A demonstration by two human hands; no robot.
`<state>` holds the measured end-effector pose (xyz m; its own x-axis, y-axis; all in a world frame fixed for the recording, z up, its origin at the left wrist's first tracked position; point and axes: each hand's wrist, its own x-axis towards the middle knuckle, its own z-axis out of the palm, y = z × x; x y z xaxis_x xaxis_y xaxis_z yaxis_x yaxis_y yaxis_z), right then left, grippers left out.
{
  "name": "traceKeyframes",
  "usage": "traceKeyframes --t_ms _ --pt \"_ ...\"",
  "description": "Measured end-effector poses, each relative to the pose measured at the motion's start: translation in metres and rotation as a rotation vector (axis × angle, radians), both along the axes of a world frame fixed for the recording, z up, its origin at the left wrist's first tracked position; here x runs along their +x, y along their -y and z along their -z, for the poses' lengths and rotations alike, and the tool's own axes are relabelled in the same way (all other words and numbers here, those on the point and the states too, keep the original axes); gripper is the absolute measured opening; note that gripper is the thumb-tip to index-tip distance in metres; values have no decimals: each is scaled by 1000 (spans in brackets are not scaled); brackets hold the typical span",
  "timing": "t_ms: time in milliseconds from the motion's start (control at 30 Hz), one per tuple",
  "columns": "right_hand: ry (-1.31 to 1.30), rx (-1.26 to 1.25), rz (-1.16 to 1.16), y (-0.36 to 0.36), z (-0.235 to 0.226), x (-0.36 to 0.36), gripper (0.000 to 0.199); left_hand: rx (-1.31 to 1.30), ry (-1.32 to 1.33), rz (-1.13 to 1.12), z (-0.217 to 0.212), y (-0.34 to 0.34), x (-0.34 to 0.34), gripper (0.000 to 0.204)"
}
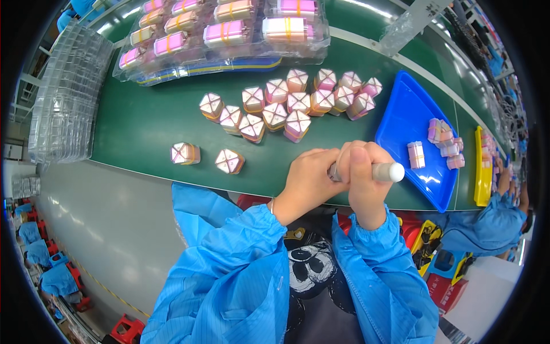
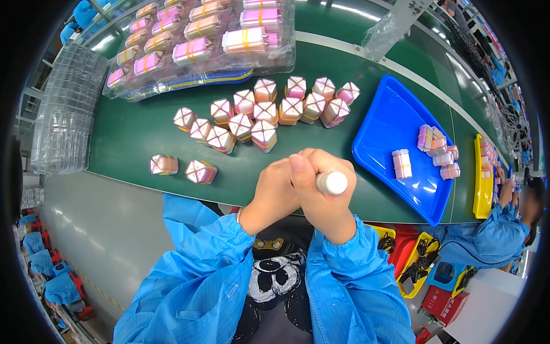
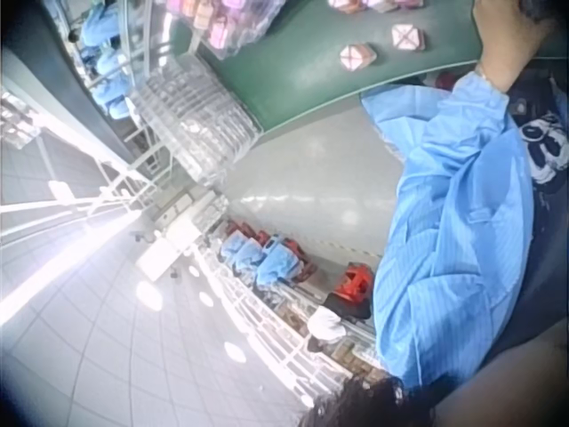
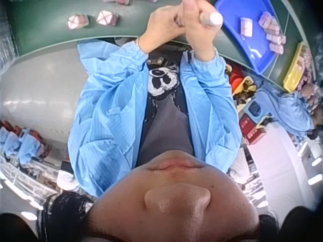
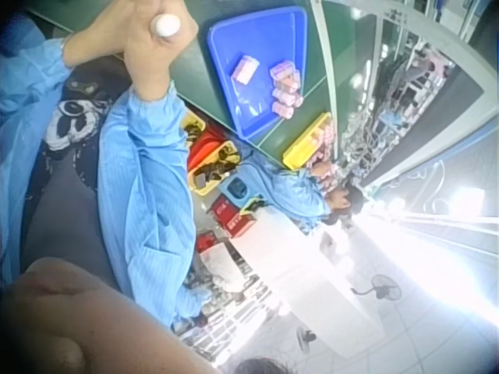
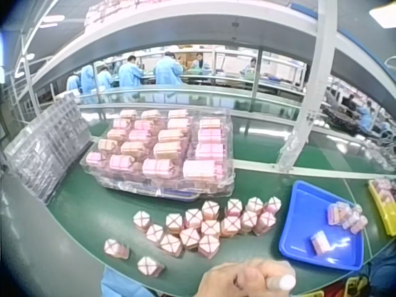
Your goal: Marking small components with a pen and packaging them into plastic trays at an industrial assembly line.
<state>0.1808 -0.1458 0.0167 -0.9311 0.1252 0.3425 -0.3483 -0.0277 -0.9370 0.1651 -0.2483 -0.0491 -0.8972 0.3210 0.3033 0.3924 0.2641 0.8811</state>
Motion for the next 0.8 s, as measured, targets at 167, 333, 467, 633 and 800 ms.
traceKeyframes --t_ms 167,333,467,633,800 --pt "26 24 -22 0 1 -2 35 -24 -21 -5 5 0 0 30" --pt "10 20 37 4 11 0 36 -41 18 -3 4 0 0 30" --pt "78 -3 13 8 6 -3 38 -23 29 27 0 2 1 30" --pt "-43 -401 -141 -6 11 -10 27 -49 -130 98 -8 13 -3 43" --pt "-105 -617 -26 -61 -30 -6 30 296 459 371 -10 26 1 52"
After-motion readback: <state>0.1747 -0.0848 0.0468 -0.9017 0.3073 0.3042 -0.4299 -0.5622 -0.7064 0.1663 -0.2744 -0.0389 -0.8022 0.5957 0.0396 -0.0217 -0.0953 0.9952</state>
